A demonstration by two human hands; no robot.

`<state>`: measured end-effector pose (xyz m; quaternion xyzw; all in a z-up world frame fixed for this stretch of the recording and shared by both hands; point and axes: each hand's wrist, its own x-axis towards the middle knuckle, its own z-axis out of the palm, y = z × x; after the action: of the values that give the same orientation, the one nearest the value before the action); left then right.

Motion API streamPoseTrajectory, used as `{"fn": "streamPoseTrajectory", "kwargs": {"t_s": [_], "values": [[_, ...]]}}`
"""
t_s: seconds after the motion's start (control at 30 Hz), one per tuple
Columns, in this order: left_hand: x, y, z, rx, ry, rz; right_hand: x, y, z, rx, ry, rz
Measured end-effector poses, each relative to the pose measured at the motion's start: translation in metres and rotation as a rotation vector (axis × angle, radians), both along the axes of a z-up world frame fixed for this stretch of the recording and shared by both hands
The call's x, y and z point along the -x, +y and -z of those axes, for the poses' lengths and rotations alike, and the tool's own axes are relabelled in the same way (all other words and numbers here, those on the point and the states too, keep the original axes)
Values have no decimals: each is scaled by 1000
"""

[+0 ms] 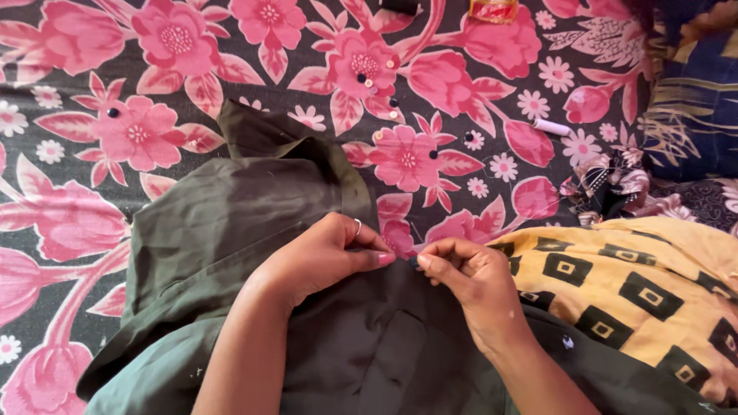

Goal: The person hand-sews a button onto a dark green shirt using a needle and thread. They repeatedly pass the needle through the button and fabric, pull the thread tight, and adjust the shirt to continue stitching.

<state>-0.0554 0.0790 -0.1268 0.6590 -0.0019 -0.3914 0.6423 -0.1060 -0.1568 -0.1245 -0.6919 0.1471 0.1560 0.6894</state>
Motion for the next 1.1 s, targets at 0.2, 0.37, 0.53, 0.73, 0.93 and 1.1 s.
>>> {"fn": "streamPoseTrajectory", "kwargs": {"t_s": [0.2,0.37,0.53,0.73,0.93,1.1], "values": [[-3,-1,-12,131,-120,-2,-9,-6,1,-100,27,67],[16,1,-54,-237,-1099,-14,-15,-13,-4,-100,-36,159],[42,-14,-69,-610,-1819,-208,-22,-22,-10,6,-291,232],[69,-26,-48,-665,-1663,-401,-19,-20,-14,76,-375,177],[73,-24,-47,-664,-1651,-349,-18,-16,-21,91,-410,147],[70,-19,-50,-692,-1737,-242,-15,-15,-22,125,-414,144]]}}
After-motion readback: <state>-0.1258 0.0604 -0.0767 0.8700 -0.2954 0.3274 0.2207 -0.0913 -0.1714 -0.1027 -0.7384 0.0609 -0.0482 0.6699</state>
